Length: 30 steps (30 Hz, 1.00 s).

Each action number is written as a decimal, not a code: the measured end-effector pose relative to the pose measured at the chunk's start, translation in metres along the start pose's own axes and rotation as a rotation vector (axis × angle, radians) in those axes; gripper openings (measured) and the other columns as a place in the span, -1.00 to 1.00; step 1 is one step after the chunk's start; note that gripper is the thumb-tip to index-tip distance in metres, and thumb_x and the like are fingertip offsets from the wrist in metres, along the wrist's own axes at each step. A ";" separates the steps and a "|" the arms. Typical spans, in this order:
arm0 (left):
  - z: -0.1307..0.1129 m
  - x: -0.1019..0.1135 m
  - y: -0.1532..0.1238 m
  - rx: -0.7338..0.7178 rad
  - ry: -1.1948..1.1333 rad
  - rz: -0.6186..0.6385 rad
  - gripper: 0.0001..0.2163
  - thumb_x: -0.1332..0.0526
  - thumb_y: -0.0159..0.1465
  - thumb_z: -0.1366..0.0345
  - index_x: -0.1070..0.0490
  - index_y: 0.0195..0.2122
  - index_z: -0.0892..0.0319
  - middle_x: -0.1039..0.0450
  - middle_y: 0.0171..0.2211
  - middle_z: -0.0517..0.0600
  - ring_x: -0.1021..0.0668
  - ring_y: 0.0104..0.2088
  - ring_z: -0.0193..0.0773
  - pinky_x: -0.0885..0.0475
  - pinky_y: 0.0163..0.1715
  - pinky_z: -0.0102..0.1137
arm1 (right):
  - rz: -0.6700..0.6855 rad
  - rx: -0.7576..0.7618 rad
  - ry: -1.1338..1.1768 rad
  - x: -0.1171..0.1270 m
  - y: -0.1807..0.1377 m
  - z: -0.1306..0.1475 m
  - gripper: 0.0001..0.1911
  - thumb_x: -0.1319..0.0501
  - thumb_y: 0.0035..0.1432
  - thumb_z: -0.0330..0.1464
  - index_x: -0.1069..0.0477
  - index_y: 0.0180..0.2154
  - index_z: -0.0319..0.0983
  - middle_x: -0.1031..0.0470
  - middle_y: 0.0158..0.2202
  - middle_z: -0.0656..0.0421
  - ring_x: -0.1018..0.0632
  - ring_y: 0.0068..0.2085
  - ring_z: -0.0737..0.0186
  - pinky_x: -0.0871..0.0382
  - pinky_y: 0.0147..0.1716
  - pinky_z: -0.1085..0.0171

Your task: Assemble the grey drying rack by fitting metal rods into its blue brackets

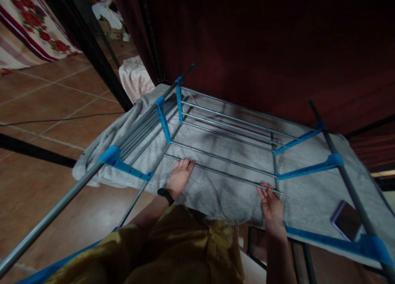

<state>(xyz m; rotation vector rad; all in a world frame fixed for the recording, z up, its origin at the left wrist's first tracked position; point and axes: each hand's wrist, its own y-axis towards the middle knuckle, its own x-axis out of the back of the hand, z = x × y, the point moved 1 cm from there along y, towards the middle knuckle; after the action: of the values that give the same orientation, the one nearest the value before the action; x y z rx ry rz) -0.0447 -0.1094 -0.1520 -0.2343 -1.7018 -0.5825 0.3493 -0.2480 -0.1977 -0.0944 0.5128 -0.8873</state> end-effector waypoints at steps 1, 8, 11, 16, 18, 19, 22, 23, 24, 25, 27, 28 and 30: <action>0.000 0.002 0.002 -0.035 0.022 -0.004 -0.64 0.01 0.40 0.45 -0.41 0.14 0.17 -0.41 -0.03 0.15 -0.42 -0.05 -0.04 -0.36 -0.04 -0.17 | 0.001 -0.004 0.004 0.000 0.000 0.000 -0.79 -0.49 -0.02 -0.38 -0.52 -0.32 -0.18 -0.64 -0.23 0.19 -0.64 -0.11 0.22 -0.57 0.05 0.07; 0.004 0.015 0.013 -0.191 0.164 0.024 -0.76 -0.03 0.40 0.45 -0.47 -0.05 0.16 -0.46 -0.03 0.13 -0.39 0.10 -0.03 -0.27 0.14 -0.10 | 0.004 -0.002 0.028 0.003 0.000 0.000 -0.81 -0.48 0.00 -0.39 -0.51 -0.36 -0.17 -0.63 -0.18 0.19 -0.64 -0.10 0.21 -0.56 0.08 0.01; 0.004 0.018 0.013 -0.201 0.175 0.079 -0.74 0.00 0.42 0.44 -0.46 -0.02 0.17 -0.46 -0.09 0.10 -0.43 -0.02 -0.09 -0.29 0.11 -0.14 | 0.013 0.003 -0.001 0.003 -0.001 0.000 -0.81 -0.48 0.02 -0.37 -0.53 -0.31 -0.17 -0.63 -0.17 0.17 -0.64 -0.09 0.21 -0.56 0.08 0.00; 0.003 0.018 0.012 -0.170 0.143 0.112 -0.73 -0.01 0.42 0.45 -0.44 0.02 0.16 -0.45 -0.08 0.10 -0.44 -0.07 -0.10 -0.31 0.03 -0.16 | 0.029 0.012 0.024 0.002 -0.003 0.000 -0.81 -0.49 0.01 -0.38 -0.54 -0.30 -0.17 -0.63 -0.17 0.18 -0.63 -0.09 0.23 -0.58 0.03 0.06; 0.003 0.018 0.012 -0.169 0.144 0.112 -0.74 -0.01 0.41 0.45 -0.43 0.01 0.17 -0.45 -0.07 0.10 -0.44 -0.07 -0.09 -0.30 0.02 -0.16 | 0.034 0.006 0.044 0.003 -0.002 0.000 -0.80 -0.49 0.00 -0.39 -0.54 -0.31 -0.17 -0.63 -0.19 0.19 -0.63 -0.09 0.23 -0.59 0.02 0.07; 0.003 0.017 0.012 -0.172 0.147 0.110 -0.73 -0.01 0.41 0.46 -0.43 0.01 0.18 -0.45 -0.07 0.11 -0.44 -0.07 -0.09 -0.30 0.02 -0.16 | 0.032 0.005 0.053 0.003 -0.002 0.000 -0.80 -0.50 -0.01 -0.40 -0.54 -0.32 -0.17 -0.63 -0.20 0.20 -0.63 -0.09 0.23 -0.59 0.02 0.08; 0.003 0.016 0.012 -0.178 0.156 0.097 -0.72 0.00 0.41 0.47 -0.43 0.02 0.19 -0.46 -0.06 0.12 -0.44 -0.08 -0.08 -0.30 0.02 -0.16 | 0.017 0.007 0.066 0.002 -0.001 -0.001 -0.80 -0.50 -0.02 -0.40 -0.54 -0.33 -0.18 -0.63 -0.21 0.21 -0.64 -0.11 0.24 -0.58 0.04 0.08; 0.004 0.016 0.012 -0.174 0.156 0.090 -0.71 0.00 0.41 0.47 -0.44 0.03 0.20 -0.47 -0.06 0.13 -0.44 -0.08 -0.07 -0.30 0.02 -0.17 | 0.014 0.010 0.066 0.002 0.000 -0.001 -0.80 -0.50 -0.01 -0.39 -0.54 -0.32 -0.18 -0.63 -0.22 0.21 -0.64 -0.12 0.25 -0.57 0.04 0.09; 0.005 0.016 0.012 -0.167 0.155 0.081 -0.70 0.01 0.40 0.48 -0.44 0.03 0.21 -0.47 -0.06 0.13 -0.45 -0.08 -0.07 -0.30 0.02 -0.16 | 0.010 0.012 0.067 0.001 0.000 -0.002 -0.80 -0.49 -0.02 -0.39 -0.54 -0.32 -0.18 -0.64 -0.22 0.20 -0.64 -0.13 0.26 -0.57 0.04 0.09; 0.007 0.016 0.012 -0.156 0.152 0.073 -0.69 0.01 0.40 0.49 -0.44 0.04 0.22 -0.48 -0.06 0.14 -0.46 -0.07 -0.06 -0.31 0.01 -0.16 | 0.008 0.013 0.074 0.000 0.000 -0.002 -0.79 -0.49 -0.03 -0.39 -0.54 -0.32 -0.18 -0.64 -0.23 0.20 -0.64 -0.14 0.26 -0.57 0.04 0.10; 0.012 0.017 0.012 -0.118 0.141 0.056 -0.68 0.01 0.38 0.50 -0.45 0.04 0.24 -0.50 -0.07 0.17 -0.47 -0.07 -0.04 -0.32 -0.01 -0.15 | -0.002 0.015 0.100 -0.002 -0.002 -0.002 -0.78 -0.50 -0.05 -0.40 -0.52 -0.35 -0.17 -0.65 -0.24 0.20 -0.65 -0.15 0.25 -0.57 0.03 0.09; 0.016 0.018 0.012 -0.093 0.132 0.048 -0.67 0.01 0.37 0.50 -0.46 0.03 0.25 -0.50 -0.07 0.18 -0.47 -0.07 -0.02 -0.32 -0.01 -0.14 | -0.009 0.016 0.115 -0.003 -0.003 -0.002 -0.78 -0.51 -0.07 -0.41 -0.51 -0.38 -0.17 -0.65 -0.24 0.20 -0.65 -0.15 0.24 -0.57 0.02 0.09; 0.026 0.021 0.012 -0.033 0.109 0.029 -0.68 -0.01 0.33 0.51 -0.48 0.00 0.26 -0.51 -0.09 0.21 -0.48 -0.08 0.02 -0.33 -0.01 -0.09 | -0.019 0.020 0.132 -0.005 -0.005 -0.002 -0.77 -0.52 -0.08 -0.40 -0.49 -0.40 -0.17 -0.65 -0.23 0.20 -0.66 -0.13 0.23 -0.58 0.02 0.08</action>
<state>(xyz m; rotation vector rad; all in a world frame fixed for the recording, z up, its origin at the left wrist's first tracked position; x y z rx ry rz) -0.0662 -0.0898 -0.1320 -0.2459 -1.5820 -0.5923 0.3426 -0.2471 -0.1961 -0.0224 0.6265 -0.9206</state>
